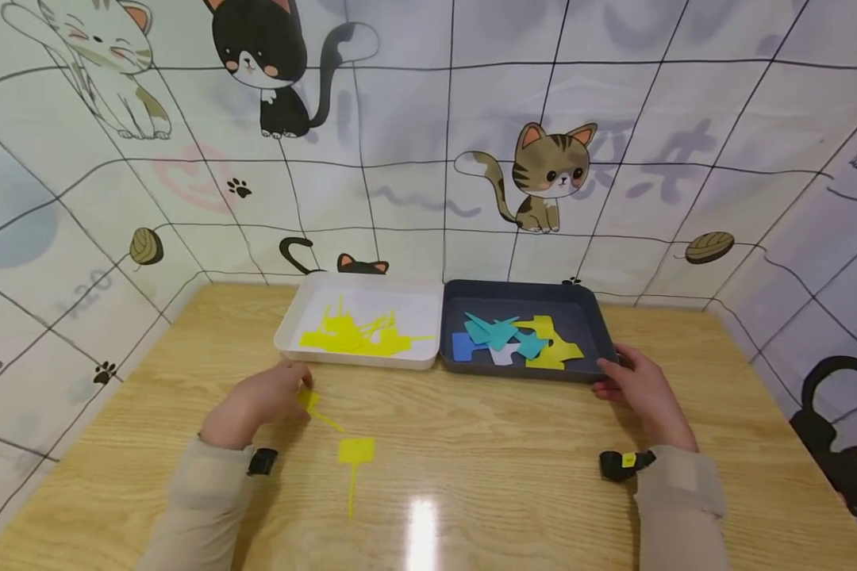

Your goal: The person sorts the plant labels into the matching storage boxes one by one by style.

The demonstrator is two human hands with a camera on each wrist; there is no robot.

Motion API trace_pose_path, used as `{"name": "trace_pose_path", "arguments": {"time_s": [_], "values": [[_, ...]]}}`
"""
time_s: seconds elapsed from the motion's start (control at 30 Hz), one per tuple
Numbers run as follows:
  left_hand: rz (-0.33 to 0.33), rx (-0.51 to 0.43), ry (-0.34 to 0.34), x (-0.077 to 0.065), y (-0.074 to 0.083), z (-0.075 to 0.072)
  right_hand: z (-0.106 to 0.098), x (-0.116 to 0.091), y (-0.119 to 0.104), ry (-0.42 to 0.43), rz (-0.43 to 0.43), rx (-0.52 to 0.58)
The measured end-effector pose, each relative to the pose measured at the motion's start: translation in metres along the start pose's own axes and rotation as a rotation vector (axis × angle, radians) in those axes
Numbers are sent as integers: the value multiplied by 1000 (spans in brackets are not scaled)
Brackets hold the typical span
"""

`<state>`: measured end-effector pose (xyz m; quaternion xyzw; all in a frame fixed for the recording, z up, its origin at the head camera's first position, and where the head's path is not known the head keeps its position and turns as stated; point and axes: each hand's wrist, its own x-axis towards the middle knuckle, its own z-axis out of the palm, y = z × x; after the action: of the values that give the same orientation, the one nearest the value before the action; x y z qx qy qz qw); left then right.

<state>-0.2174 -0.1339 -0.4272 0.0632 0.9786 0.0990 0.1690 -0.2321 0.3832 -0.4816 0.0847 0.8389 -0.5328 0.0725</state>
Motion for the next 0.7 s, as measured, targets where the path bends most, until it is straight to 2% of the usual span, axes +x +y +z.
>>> {"name": "trace_pose_path", "arguments": {"time_s": [0.13, 0.27, 0.5, 0.7], "values": [[-18, 51, 7, -7, 0, 2, 0, 0, 0, -8, -28, 19], [-17, 107, 47, -9, 1, 4, 0, -1, -3, -2, -21, 14], [-43, 95, 33, -9, 6, 2, 1, 1, -1, 10, -31, 26], [-31, 84, 25, -10, 3, 3, 1, 1, -1, 16, -8, 7]]}}
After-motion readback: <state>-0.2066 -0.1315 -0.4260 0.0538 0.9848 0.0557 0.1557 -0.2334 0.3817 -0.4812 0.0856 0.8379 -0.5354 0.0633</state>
